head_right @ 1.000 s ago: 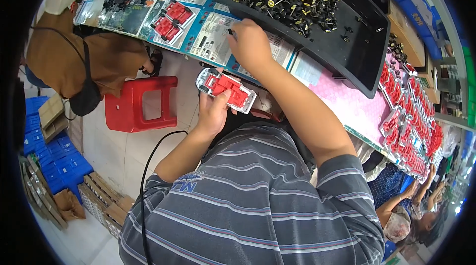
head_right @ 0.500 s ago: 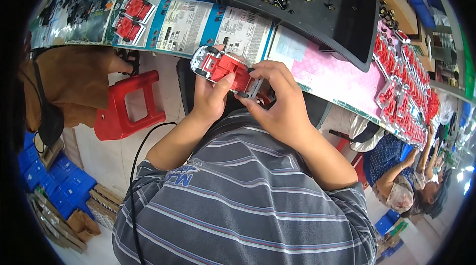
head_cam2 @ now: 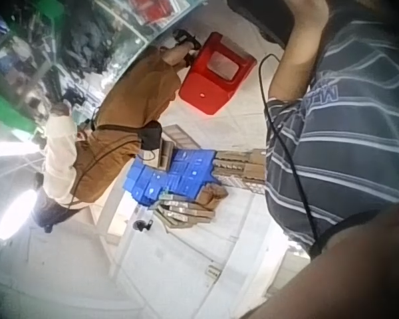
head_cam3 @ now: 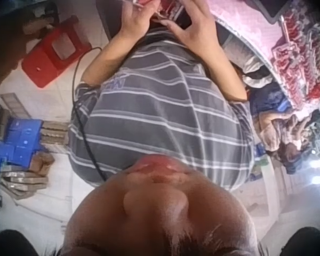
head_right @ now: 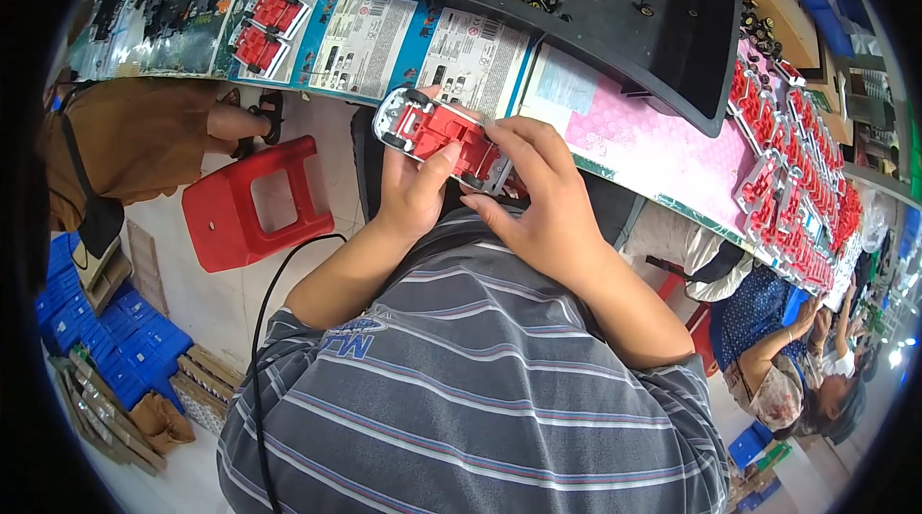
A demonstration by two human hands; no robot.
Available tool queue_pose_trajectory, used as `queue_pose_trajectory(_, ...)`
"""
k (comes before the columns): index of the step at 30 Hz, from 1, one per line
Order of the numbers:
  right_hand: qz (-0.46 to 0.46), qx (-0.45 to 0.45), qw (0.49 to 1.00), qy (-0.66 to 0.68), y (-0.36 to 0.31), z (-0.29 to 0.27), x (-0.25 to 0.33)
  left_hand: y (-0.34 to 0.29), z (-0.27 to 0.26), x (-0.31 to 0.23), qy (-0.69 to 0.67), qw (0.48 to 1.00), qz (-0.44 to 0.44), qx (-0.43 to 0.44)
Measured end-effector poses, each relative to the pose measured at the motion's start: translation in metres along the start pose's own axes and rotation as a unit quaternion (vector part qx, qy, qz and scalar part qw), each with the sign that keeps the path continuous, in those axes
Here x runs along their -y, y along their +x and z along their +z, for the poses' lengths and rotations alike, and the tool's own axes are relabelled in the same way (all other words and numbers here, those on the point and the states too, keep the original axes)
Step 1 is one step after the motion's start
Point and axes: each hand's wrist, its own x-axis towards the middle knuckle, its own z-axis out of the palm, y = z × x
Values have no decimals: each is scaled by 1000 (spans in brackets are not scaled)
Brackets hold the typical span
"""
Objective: The person assembles toy cars by picking up wheel axles from a tray, attaching them onto toy car bodies by hand, and setting the assembled cars onto the table.
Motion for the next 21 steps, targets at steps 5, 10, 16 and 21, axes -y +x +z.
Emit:
queue_pose_trajectory(5,9,-19,1000,7,-10,-13,8,1,3,-4,-21,1000,-14,4)
queue_pose_trajectory(10,-8,-17,1000,-9,-3,-17,6,1,4,-1,-21,1000,-7,11)
queue_pose_trajectory(16,-22,4,999,-37,-7,-20,4,-2,8,-9,-25,999,-34,10)
queue_pose_trajectory(21,-21,-1,1000,7,5,-20,9,0,6,-12,-39,998,-39,17)
